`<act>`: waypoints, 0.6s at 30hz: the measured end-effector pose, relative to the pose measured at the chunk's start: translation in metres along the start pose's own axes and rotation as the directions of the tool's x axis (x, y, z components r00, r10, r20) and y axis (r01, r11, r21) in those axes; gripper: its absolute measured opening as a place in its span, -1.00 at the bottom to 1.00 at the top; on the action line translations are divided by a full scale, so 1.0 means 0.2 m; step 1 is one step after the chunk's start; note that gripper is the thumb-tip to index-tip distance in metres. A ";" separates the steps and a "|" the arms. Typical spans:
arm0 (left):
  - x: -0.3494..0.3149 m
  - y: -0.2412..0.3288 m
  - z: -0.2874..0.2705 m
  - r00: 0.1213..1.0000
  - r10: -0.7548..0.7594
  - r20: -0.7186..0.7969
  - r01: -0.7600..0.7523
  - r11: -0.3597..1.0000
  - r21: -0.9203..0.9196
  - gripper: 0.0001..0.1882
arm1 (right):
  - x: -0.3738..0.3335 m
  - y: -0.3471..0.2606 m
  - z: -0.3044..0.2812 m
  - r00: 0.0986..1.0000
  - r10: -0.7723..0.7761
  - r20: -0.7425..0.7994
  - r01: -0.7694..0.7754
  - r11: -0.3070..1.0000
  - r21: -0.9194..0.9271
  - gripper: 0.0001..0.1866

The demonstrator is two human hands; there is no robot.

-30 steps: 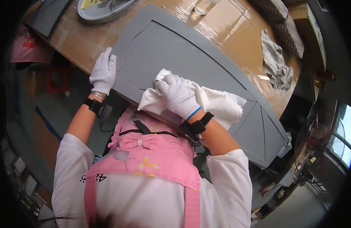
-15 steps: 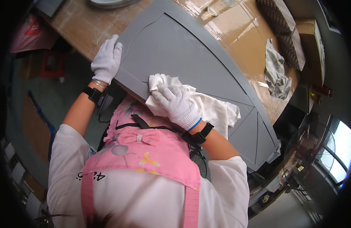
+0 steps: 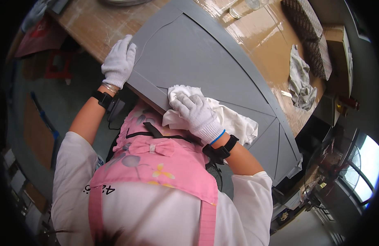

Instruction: Wiping and finishing a furniture panel with a cloth and a sanding block.

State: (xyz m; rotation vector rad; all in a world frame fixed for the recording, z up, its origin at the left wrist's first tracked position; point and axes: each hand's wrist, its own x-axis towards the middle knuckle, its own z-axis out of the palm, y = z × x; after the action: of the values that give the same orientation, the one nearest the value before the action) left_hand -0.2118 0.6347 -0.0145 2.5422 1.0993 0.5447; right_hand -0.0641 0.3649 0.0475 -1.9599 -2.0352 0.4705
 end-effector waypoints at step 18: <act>0.01 0.03 -0.03 0.999 -0.008 0.051 0.008 1.000 0.005 -0.58 | -0.15 0.28 -0.25 0.948 0.277 -0.155 -0.253 0.955 0.158 -0.51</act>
State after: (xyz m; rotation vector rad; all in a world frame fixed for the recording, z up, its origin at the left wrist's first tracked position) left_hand -0.2096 0.6328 -0.0069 2.5403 1.0936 0.4724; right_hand 0.0094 0.3395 0.0694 -2.1181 -1.5982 0.4611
